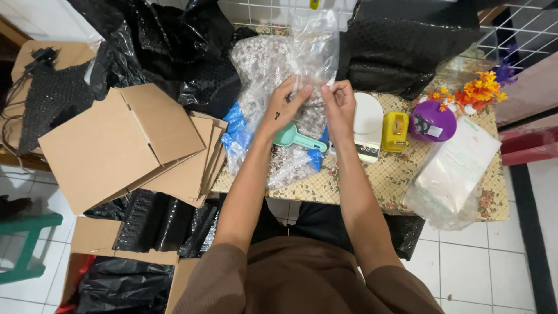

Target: The person places a small bag of white items into a black plastic bag, adds several small objects and a piece of equipment, and then twists the black bag closed.

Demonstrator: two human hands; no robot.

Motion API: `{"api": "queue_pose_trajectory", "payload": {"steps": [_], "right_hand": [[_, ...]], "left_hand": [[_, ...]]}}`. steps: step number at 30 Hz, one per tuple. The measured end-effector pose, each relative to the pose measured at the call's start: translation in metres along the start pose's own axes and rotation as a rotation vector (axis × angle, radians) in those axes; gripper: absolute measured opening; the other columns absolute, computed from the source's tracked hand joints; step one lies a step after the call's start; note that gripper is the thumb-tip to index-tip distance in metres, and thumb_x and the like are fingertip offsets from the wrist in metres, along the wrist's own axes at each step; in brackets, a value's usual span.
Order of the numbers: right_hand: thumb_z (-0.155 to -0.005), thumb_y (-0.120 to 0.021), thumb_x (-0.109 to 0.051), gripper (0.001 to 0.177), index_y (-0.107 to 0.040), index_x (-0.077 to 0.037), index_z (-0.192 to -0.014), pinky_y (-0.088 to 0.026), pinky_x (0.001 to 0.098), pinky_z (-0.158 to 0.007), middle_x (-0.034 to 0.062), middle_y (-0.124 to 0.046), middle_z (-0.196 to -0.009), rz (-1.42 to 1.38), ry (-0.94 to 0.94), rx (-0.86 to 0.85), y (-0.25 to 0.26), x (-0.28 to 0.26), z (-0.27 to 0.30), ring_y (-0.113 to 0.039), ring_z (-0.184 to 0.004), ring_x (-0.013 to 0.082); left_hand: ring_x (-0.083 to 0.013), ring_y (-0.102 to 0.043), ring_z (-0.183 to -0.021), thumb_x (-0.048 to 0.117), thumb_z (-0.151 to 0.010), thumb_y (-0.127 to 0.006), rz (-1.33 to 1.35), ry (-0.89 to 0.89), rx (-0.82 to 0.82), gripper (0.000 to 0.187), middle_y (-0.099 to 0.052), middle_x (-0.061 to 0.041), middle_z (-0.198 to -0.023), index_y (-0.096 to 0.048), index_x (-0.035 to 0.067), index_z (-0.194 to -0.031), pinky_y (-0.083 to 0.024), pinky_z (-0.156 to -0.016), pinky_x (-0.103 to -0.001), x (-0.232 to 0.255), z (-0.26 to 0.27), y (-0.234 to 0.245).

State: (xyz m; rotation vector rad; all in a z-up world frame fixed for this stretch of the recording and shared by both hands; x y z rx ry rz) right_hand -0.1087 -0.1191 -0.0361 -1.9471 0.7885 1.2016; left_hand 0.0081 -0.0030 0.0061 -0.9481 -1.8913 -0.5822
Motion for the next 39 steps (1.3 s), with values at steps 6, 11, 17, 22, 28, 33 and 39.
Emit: {"api": "queue_pose_trajectory", "payload": {"steps": [6, 11, 17, 22, 28, 33, 39], "right_hand": [[-0.102, -0.067, -0.007, 0.035, -0.037, -0.019, -0.115, -0.048, 0.0229, -0.093, -0.0012, -0.061, -0.118, -0.125, 0.033, -0.077, -0.022, -0.018, 0.009, -0.061, -0.103, 0.0048], [-0.105, -0.063, -0.005, 0.042, -0.035, -0.019, -0.133, -0.045, 0.0222, -0.094, 0.0, -0.061, -0.111, -0.169, 0.074, -0.114, -0.019, -0.02, 0.009, -0.058, -0.102, 0.0033], [-0.104, -0.064, -0.015, 0.028, -0.05, -0.014, -0.128, -0.043, 0.0265, -0.094, -0.0003, -0.057, -0.095, -0.084, 0.037, -0.109, -0.012, -0.026, 0.008, -0.055, -0.095, 0.0096], [-0.104, -0.065, -0.022, 0.016, -0.069, -0.009, -0.113, -0.048, 0.0191, -0.09, -0.0009, -0.069, -0.1, -0.094, 0.005, 0.038, -0.016, -0.024, 0.006, -0.061, -0.096, 0.0026], [-0.105, -0.063, -0.024, 0.027, -0.069, -0.003, -0.121, -0.059, 0.0274, -0.092, 0.008, -0.074, -0.109, -0.334, -0.077, 0.082, 0.005, 0.001, -0.002, -0.071, -0.102, 0.0127], [-0.105, -0.066, -0.031, 0.042, -0.063, 0.002, -0.131, -0.055, 0.0265, -0.103, 0.0063, -0.054, -0.139, -0.283, 0.055, -0.067, -0.006, -0.02, 0.003, -0.058, -0.124, 0.0118], [-0.09, -0.079, 0.006, 0.067, -0.047, 0.009, -0.149, -0.051, 0.0206, -0.112, 0.0118, -0.026, -0.167, -0.08, 0.175, -0.181, -0.015, -0.046, 0.011, -0.045, -0.146, 0.0178]], "left_hand": [[-0.0206, -0.058, -0.125, 0.037, -0.108, -0.062, 0.066, 0.186, 0.035, 0.032, -0.071, -0.009, -0.12, -0.071, 0.009, -0.121, -0.04, -0.113, -0.047, -0.035, 0.009, 0.009], [-0.0186, -0.055, -0.117, 0.029, -0.109, -0.058, 0.127, 0.14, 0.055, 0.025, -0.066, -0.007, -0.104, -0.047, 0.011, -0.122, -0.043, -0.105, -0.042, -0.024, 0.004, -0.001], [-0.0082, -0.029, -0.056, 0.022, -0.109, -0.048, 0.075, 0.146, 0.009, 0.04, -0.045, 0.0, -0.09, -0.031, 0.024, -0.145, -0.038, -0.067, -0.031, 0.015, 0.005, 0.0], [-0.0244, -0.063, -0.105, 0.008, -0.098, -0.039, -0.086, 0.049, -0.002, 0.04, -0.074, -0.01, -0.106, -0.075, 0.018, -0.112, -0.043, -0.105, -0.04, -0.019, -0.002, -0.002], [-0.0199, -0.058, -0.113, 0.039, -0.08, -0.091, -0.043, 0.056, -0.098, 0.059, -0.065, -0.005, -0.12, -0.069, 0.022, -0.132, -0.05, -0.102, -0.039, -0.015, 0.008, -0.01], [-0.0241, -0.062, -0.101, 0.028, -0.086, -0.089, -0.245, -0.088, 0.054, 0.045, -0.058, -0.004, -0.106, -0.072, 0.025, -0.127, -0.053, -0.096, -0.042, -0.028, 0.004, -0.006], [-0.0377, -0.016, -0.153, 0.027, -0.095, -0.083, -0.393, -0.314, 0.228, 0.024, -0.03, -0.008, -0.155, -0.07, 0.015, -0.111, -0.015, -0.123, -0.058, -0.001, 0.001, -0.008]]}}
Point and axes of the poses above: each hand's wrist, its own z-axis away from the middle knuckle, its own y-axis out of the back of the hand, x = y × z, the point moved 1 cm from there along -z, towards the middle knuckle
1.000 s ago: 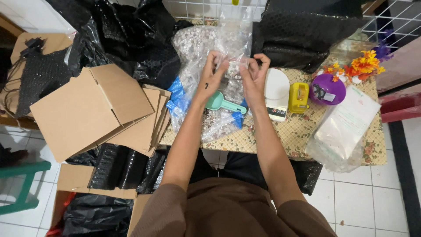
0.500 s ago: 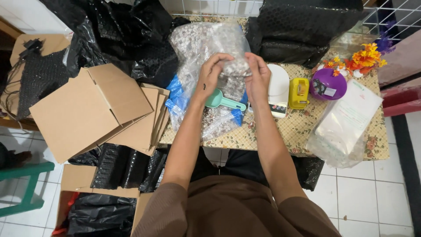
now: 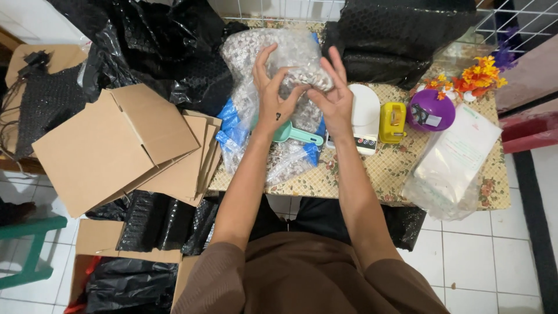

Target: The person places a small bag of white items into a black plastic bag, adds several small objects and a piece of equipment, and then twists the black bag closed.

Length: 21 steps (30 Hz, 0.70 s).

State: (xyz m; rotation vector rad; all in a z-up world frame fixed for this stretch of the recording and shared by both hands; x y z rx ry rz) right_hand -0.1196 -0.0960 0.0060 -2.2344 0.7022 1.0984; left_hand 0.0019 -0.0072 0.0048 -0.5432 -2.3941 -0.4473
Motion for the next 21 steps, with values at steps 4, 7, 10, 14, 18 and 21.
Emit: {"api": "queue_pose_trajectory", "payload": {"steps": [4, 7, 10, 14, 18, 21], "right_hand": [[-0.093, -0.078, 0.003, 0.051, -0.059, 0.004, -0.139, -0.051, 0.0304, -0.109, 0.0137, -0.054, -0.144, 0.156, 0.112, -0.015, 0.012, 0.024, -0.001, -0.054, -0.134, 0.0198], [-0.088, -0.081, 0.006, 0.04, -0.066, 0.006, -0.126, -0.056, 0.0336, -0.097, 0.0161, -0.064, -0.122, 0.28, 0.167, 0.074, 0.016, 0.026, 0.0, -0.066, -0.116, 0.024], [-0.09, -0.086, -0.017, 0.03, -0.075, -0.004, -0.115, -0.052, 0.0353, -0.096, 0.0069, -0.061, -0.126, 0.515, 0.28, 0.126, 0.013, 0.012, -0.006, -0.063, -0.105, 0.0174], [-0.094, -0.078, -0.012, 0.028, -0.069, -0.006, -0.12, -0.046, 0.0377, -0.103, 0.0089, -0.065, -0.118, 0.381, 0.189, 0.149, 0.018, 0.028, -0.001, -0.063, -0.115, 0.0203], [-0.097, -0.073, -0.006, 0.032, -0.066, -0.012, -0.128, -0.051, 0.0326, -0.1, 0.0042, -0.069, -0.119, 0.297, -0.004, 0.192, 0.019, 0.033, 0.002, -0.062, -0.112, 0.0096], [-0.097, -0.075, -0.008, 0.037, -0.065, -0.011, -0.133, -0.052, 0.0301, -0.101, 0.0042, -0.07, -0.123, 0.203, -0.053, 0.167, 0.015, 0.034, 0.005, -0.062, -0.113, 0.0076]], "left_hand": [[-0.0345, -0.012, -0.157, 0.039, -0.099, -0.077, -0.018, 0.021, -0.008, 0.03, -0.035, -0.01, -0.16, -0.064, 0.013, -0.105, -0.008, -0.123, -0.058, -0.007, 0.007, -0.007], [-0.0265, -0.067, -0.114, 0.035, -0.091, -0.084, 0.092, 0.094, -0.003, 0.031, -0.074, -0.005, -0.104, -0.069, 0.015, -0.108, -0.02, -0.119, -0.05, -0.031, 0.019, -0.018], [-0.0388, -0.07, -0.1, 0.037, -0.093, -0.082, 0.082, 0.119, 0.011, 0.038, -0.073, -0.015, -0.096, -0.069, 0.007, -0.113, -0.05, -0.096, -0.052, -0.021, 0.016, -0.01], [-0.0133, -0.072, -0.061, 0.033, -0.096, -0.075, 0.255, 0.262, -0.187, 0.023, -0.073, -0.002, -0.061, -0.065, 0.018, -0.11, -0.053, -0.07, -0.025, 0.021, 0.001, 0.006], [-0.0071, -0.066, -0.065, 0.035, -0.101, -0.071, 0.335, 0.36, -0.272, 0.036, -0.075, -0.003, -0.068, -0.059, 0.023, -0.133, -0.054, -0.074, -0.028, 0.026, -0.007, 0.012], [-0.0058, -0.062, -0.058, 0.032, -0.105, -0.065, 0.334, 0.398, -0.294, 0.035, -0.071, -0.001, -0.061, -0.057, 0.025, -0.139, -0.052, -0.071, -0.023, 0.012, -0.001, 0.009]]}}
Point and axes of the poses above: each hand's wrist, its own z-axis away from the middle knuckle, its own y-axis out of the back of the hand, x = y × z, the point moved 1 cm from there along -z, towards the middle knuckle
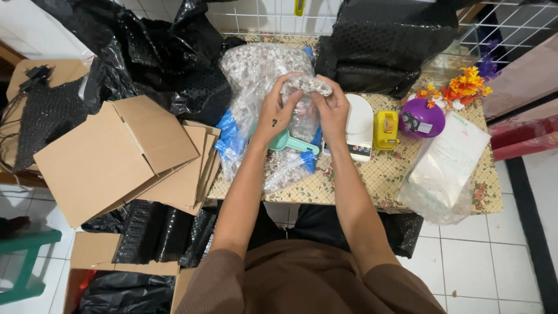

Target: The person places a small bag of white items into a black plastic bag, adds several small objects and a piece of equipment, and then twists the black bag closed.

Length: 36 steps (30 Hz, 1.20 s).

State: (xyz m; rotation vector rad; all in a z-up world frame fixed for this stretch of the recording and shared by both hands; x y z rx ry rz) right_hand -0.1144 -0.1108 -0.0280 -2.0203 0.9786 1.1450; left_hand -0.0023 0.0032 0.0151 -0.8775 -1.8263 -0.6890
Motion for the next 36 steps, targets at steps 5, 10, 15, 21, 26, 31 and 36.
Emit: {"api": "queue_pose_trajectory", "payload": {"steps": [5, 10, 15, 21, 26, 31, 36], "right_hand": [[-0.095, -0.06, 0.005, 0.04, -0.064, -0.002, -0.134, -0.052, 0.0337, -0.104, 0.0116, -0.063, -0.136, -0.326, -0.114, -0.106, -0.003, 0.001, -0.004, -0.06, -0.122, 0.016], [-0.093, -0.051, -0.005, 0.042, -0.065, 0.005, -0.131, -0.046, 0.0375, -0.111, 0.0188, -0.056, -0.143, -0.485, -0.153, -0.173, 0.003, -0.006, -0.006, -0.054, -0.132, 0.0213], [-0.101, -0.066, -0.001, 0.039, -0.061, -0.002, -0.14, -0.048, 0.0323, -0.11, 0.0128, -0.058, -0.143, -0.312, -0.08, -0.101, 0.001, -0.009, -0.005, -0.057, -0.128, 0.0152], [-0.099, -0.069, 0.005, 0.052, -0.052, 0.001, -0.147, -0.051, 0.029, -0.109, 0.0115, -0.054, -0.148, -0.396, -0.152, -0.095, 0.001, 0.005, -0.005, -0.059, -0.128, 0.0153], [-0.095, -0.072, 0.006, 0.045, -0.06, -0.003, -0.138, -0.06, 0.0319, -0.099, 0.0113, -0.067, -0.129, -0.354, -0.213, -0.079, 0.014, 0.046, -0.011, -0.069, -0.113, 0.0174], [-0.1, -0.066, 0.002, 0.038, -0.055, -0.01, -0.134, -0.068, 0.0373, -0.085, 0.0099, -0.07, -0.113, -0.352, -0.255, -0.101, 0.005, 0.015, -0.005, -0.074, -0.098, 0.0184], [-0.096, -0.068, 0.004, 0.033, -0.063, -0.005, -0.128, -0.066, 0.03, -0.089, 0.0095, -0.071, -0.109, -0.35, -0.205, -0.038, 0.006, 0.024, -0.01, -0.073, -0.095, 0.0145]], "left_hand": [[-0.01, -0.051, -0.058, 0.02, -0.109, -0.05, -0.002, 0.021, 0.056, 0.032, -0.063, -0.003, -0.065, -0.057, 0.023, -0.14, -0.047, -0.066, -0.026, -0.001, -0.002, 0.0], [-0.0222, -0.059, -0.099, 0.017, -0.102, -0.041, 0.055, 0.017, 0.026, 0.038, -0.068, -0.015, -0.113, -0.062, 0.02, -0.134, -0.047, -0.1, -0.041, 0.0, -0.006, 0.001], [-0.0195, -0.056, -0.123, 0.027, -0.102, -0.067, -0.003, 0.012, 0.036, 0.026, -0.066, -0.006, -0.123, -0.064, 0.018, -0.126, -0.04, -0.111, -0.041, -0.009, -0.008, -0.004], [-0.0151, -0.063, -0.105, 0.021, -0.105, -0.064, -0.002, -0.054, 0.076, 0.026, -0.065, -0.005, -0.097, -0.059, 0.017, -0.131, -0.052, -0.099, -0.04, -0.016, -0.003, -0.004], [-0.0114, -0.06, -0.108, 0.004, -0.108, -0.059, 0.131, -0.078, 0.087, 0.065, -0.062, -0.009, -0.12, -0.022, 0.015, -0.16, -0.057, -0.1, -0.038, -0.012, 0.001, -0.001], [-0.0215, -0.066, -0.113, 0.001, -0.1, -0.066, 0.077, -0.023, 0.109, 0.041, -0.069, -0.012, -0.118, -0.056, 0.01, -0.138, -0.056, -0.1, -0.043, -0.058, -0.01, -0.005], [-0.0172, -0.066, -0.105, -0.004, -0.099, -0.057, 0.15, 0.014, 0.138, 0.035, -0.068, -0.009, -0.112, -0.058, 0.014, -0.129, -0.057, -0.097, -0.041, -0.032, -0.009, 0.0]]}}
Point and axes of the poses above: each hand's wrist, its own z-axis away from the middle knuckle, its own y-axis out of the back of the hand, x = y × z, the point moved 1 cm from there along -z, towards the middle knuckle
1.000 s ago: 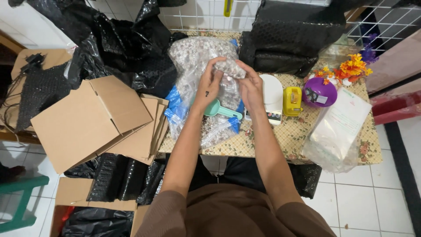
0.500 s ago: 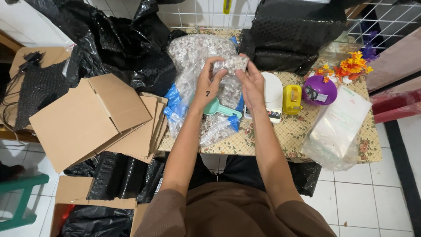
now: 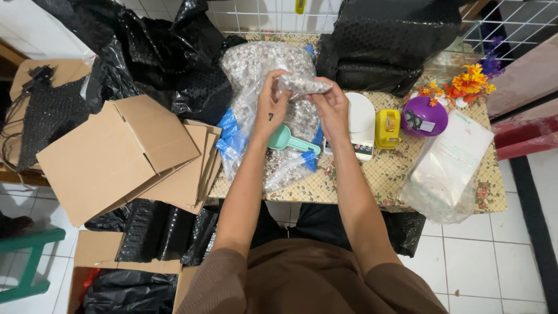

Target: The person places a small bag of white items into a black plastic bag, adds several small objects and a piece of equipment, and then twists the black bag closed.

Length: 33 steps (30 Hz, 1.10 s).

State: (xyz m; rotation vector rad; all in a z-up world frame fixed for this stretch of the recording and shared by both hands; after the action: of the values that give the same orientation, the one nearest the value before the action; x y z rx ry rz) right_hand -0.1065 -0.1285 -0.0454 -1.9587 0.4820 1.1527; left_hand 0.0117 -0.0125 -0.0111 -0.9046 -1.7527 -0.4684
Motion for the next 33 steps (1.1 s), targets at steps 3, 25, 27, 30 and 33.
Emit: {"api": "queue_pose_trajectory", "payload": {"steps": [3, 25, 27, 30, 33], "right_hand": [[-0.095, -0.068, 0.008, 0.029, -0.067, 0.0, -0.123, -0.066, 0.0284, -0.084, 0.0112, -0.07, -0.108, 0.019, 0.024, 0.022, -0.005, -0.004, 0.002, -0.071, -0.093, 0.0149], [-0.1, -0.066, 0.0, 0.054, -0.048, 0.0, -0.15, -0.061, 0.0298, -0.102, 0.0023, -0.062, -0.098, -0.067, -0.152, 0.112, 0.009, 0.012, 0.001, -0.07, -0.097, 0.0135], [-0.098, -0.07, -0.002, 0.06, -0.046, -0.007, -0.153, -0.064, 0.0353, -0.099, 0.001, -0.063, -0.093, -0.041, -0.165, 0.097, 0.004, 0.0, 0.0, -0.071, -0.092, 0.0144], [-0.096, -0.075, -0.004, 0.066, -0.044, -0.009, -0.154, -0.066, 0.0335, -0.095, 0.0088, -0.069, -0.112, 0.028, -0.137, 0.07, 0.005, -0.004, 0.0, -0.075, -0.099, 0.0172], [-0.095, -0.077, -0.006, 0.065, -0.047, -0.009, -0.152, -0.064, 0.0402, -0.094, 0.0166, -0.066, -0.13, 0.161, -0.08, -0.007, -0.001, -0.021, 0.007, -0.072, -0.11, 0.0239]], "left_hand": [[-0.0115, -0.071, -0.079, -0.002, -0.098, -0.049, 0.006, 0.066, -0.024, 0.036, -0.072, -0.007, -0.094, -0.054, 0.016, -0.128, -0.059, -0.078, -0.029, 0.023, 0.006, -0.002], [-0.0154, -0.066, -0.105, 0.014, -0.095, -0.078, -0.034, 0.081, 0.002, 0.061, -0.068, -0.007, -0.112, -0.047, 0.017, -0.148, -0.057, -0.099, -0.036, 0.031, 0.004, -0.002], [-0.0204, -0.068, -0.104, 0.024, -0.096, -0.078, -0.112, 0.057, -0.036, 0.06, -0.069, -0.01, -0.111, -0.047, 0.02, -0.148, -0.056, -0.099, -0.043, 0.028, 0.002, -0.001], [-0.0186, -0.069, -0.102, 0.034, -0.096, -0.079, -0.139, 0.085, -0.021, 0.054, -0.071, -0.007, -0.108, -0.054, 0.025, -0.143, -0.055, -0.097, -0.042, 0.028, 0.003, -0.002], [-0.0174, -0.067, -0.094, 0.038, -0.094, -0.079, -0.265, 0.117, 0.032, 0.049, -0.068, -0.002, -0.094, -0.059, 0.027, -0.137, -0.055, -0.093, -0.041, 0.035, 0.005, -0.006]]}}
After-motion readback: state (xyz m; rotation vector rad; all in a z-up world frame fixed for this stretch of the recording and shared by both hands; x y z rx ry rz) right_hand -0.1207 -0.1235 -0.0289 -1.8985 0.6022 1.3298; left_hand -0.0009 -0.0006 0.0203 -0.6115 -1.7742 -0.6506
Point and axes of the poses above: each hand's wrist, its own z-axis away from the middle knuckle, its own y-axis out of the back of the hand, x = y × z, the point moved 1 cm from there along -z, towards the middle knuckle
